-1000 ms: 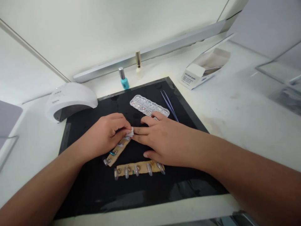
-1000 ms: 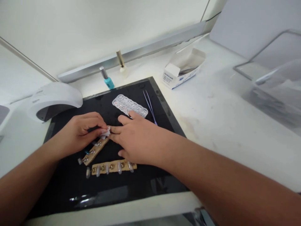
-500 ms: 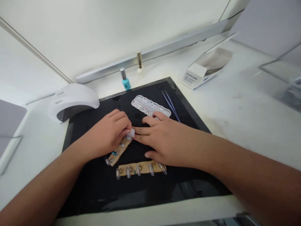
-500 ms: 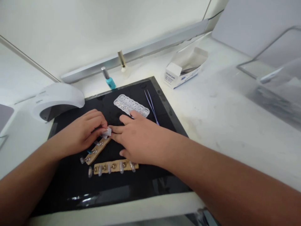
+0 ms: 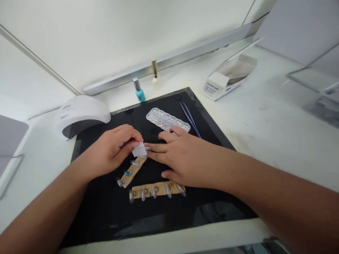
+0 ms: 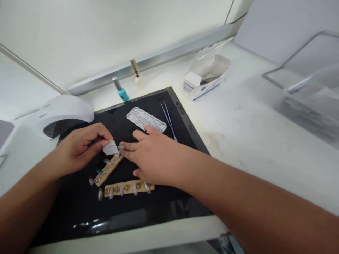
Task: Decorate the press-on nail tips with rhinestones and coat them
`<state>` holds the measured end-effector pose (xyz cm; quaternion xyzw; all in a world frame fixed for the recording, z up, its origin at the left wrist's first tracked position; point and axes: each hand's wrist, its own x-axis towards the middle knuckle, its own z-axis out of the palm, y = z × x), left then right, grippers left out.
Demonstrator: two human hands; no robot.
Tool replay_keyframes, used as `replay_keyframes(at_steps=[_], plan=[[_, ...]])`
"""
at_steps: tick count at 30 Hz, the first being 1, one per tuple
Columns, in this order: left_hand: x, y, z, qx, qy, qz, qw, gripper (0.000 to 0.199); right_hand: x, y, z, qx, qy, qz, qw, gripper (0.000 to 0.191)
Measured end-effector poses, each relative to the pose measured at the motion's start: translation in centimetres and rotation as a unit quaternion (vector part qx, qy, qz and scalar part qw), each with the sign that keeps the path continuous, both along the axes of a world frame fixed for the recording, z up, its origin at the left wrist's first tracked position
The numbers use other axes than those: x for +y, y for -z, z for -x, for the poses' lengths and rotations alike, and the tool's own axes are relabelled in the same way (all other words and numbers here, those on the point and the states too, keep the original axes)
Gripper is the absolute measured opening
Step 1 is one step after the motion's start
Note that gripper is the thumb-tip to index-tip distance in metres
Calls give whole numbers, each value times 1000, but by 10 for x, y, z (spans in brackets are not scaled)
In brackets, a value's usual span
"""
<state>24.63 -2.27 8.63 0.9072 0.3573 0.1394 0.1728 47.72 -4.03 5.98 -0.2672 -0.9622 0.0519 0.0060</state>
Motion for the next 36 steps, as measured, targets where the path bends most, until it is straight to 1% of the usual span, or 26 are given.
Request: replay_keyframes(at_steps=[3, 6, 9, 12, 18, 22, 27, 32, 36], plan=[[0, 0, -5, -8, 24, -11, 1000, 15, -1, 1, 0, 13, -3, -6, 1000, 52], [-1, 4, -10, 13, 45, -32, 998, 18, -1, 1, 0, 17, -1, 3, 1000, 46], [-3, 7, -12, 32, 53, -47, 997, 19, 0, 1, 0, 13, 0, 8, 1000, 44], [-5, 7, -12, 31, 53, -48, 997, 16, 0, 1, 0, 14, 0, 4, 1000, 44], [-6, 8, -15, 6, 16, -33, 999, 11, -1, -1, 1, 12, 7, 15, 1000, 45], [-5, 10, -13, 12, 42, -55, 997, 14, -1, 1, 1, 28, 0, 6, 1000, 41], [-5, 9, -11, 40, 60, -80, 994, 19, -1, 4, 1, 27, 3, -15, 1000, 47], [-4, 7, -10, 63, 61, -90, 992, 22, -2, 2, 1, 13, 6, -10, 1000, 46], [-4, 6, -8, 69, 56, -75, 993, 23, -1, 3, 1, 9, 3, -14, 1000, 50]])
